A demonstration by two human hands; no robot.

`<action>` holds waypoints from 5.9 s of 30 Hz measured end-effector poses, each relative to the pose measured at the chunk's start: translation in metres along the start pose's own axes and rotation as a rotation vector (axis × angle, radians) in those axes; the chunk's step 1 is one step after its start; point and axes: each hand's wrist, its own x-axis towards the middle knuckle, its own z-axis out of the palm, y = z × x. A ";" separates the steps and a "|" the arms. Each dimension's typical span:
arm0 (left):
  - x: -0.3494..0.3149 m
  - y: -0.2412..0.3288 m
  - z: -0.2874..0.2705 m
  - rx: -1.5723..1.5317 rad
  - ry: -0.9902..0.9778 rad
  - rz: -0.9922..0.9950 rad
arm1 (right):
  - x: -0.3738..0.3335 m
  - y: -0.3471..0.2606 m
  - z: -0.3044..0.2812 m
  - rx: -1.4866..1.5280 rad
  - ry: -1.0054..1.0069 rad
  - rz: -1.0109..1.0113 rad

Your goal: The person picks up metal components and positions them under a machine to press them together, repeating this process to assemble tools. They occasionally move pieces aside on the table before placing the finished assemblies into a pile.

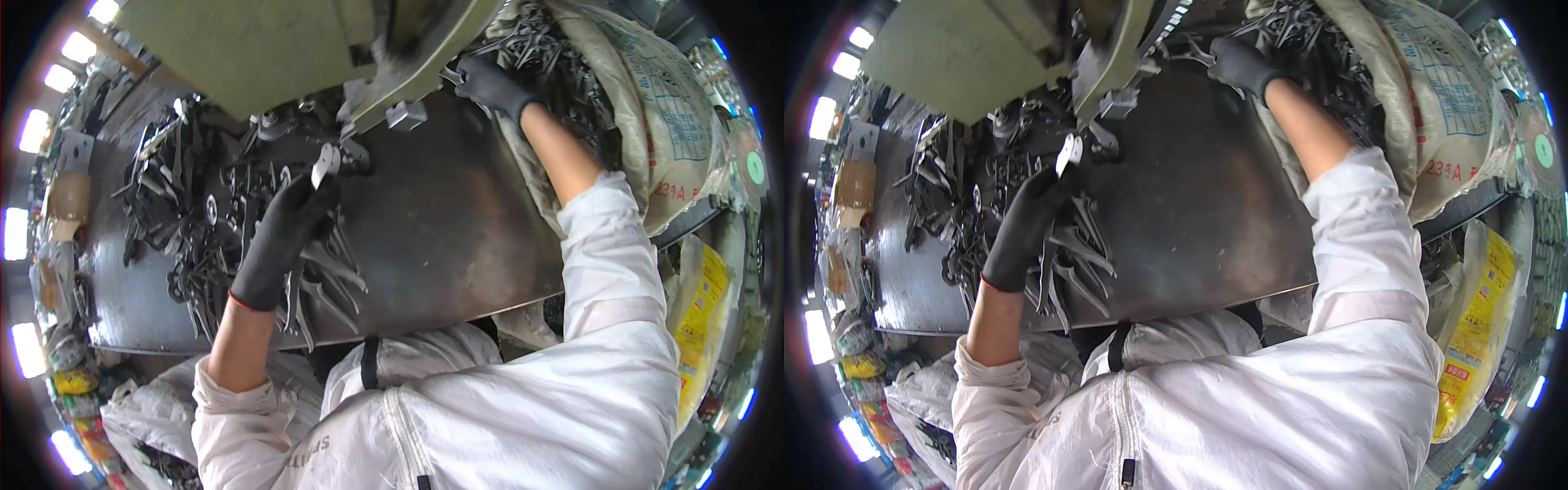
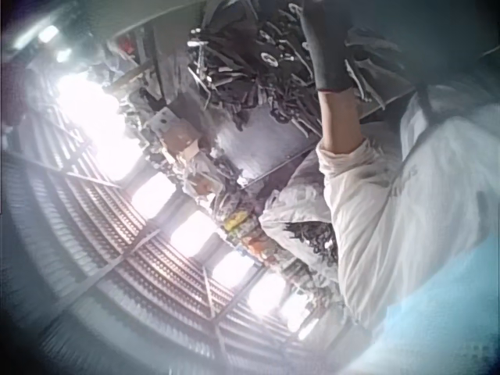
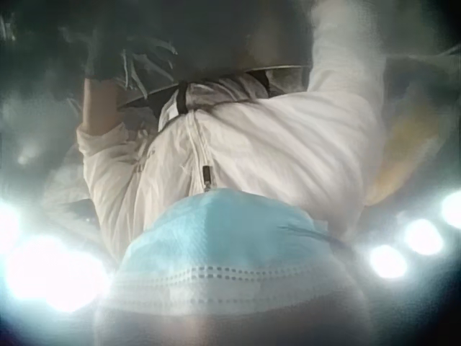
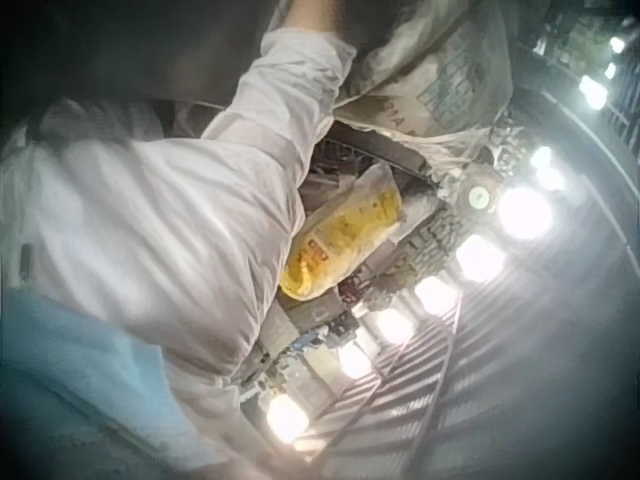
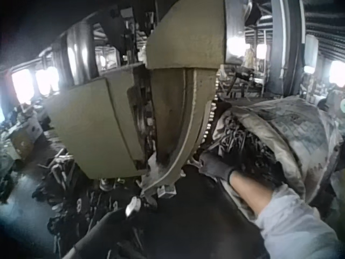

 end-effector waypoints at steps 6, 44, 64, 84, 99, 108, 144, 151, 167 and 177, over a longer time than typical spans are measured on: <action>0.006 0.014 -0.013 -0.484 0.048 -0.245 | -0.079 -0.137 0.011 1.049 -0.018 0.308; 0.041 -0.023 -0.003 -0.288 -0.041 -0.054 | -0.121 -0.253 -0.001 1.163 -0.065 0.356; 0.047 -0.027 0.008 -0.338 0.036 -0.087 | -0.105 -0.233 0.026 1.205 -0.050 0.096; -0.009 0.015 -0.052 0.461 0.181 0.184 | -0.117 -0.232 0.043 1.246 -0.121 0.326; -0.031 -0.169 -0.353 1.611 0.580 0.125 | -0.131 -0.248 0.012 1.332 -0.111 0.329; -0.041 -0.164 -0.371 1.389 0.596 0.390 | -0.127 -0.260 -0.002 1.310 -0.175 0.365; -0.038 0.059 0.004 0.267 0.167 0.474 | -0.142 -0.277 0.055 1.621 0.132 0.304; 0.020 0.017 0.043 0.447 0.048 0.337 | -0.076 -0.014 -0.032 -0.243 0.641 -0.371; 0.012 0.027 0.026 -0.294 0.140 -0.313 | -0.115 -0.135 -0.013 0.714 0.104 -0.053; 0.044 -0.014 0.019 -0.393 0.114 -0.175 | -0.123 -0.232 -0.015 1.309 -0.220 0.269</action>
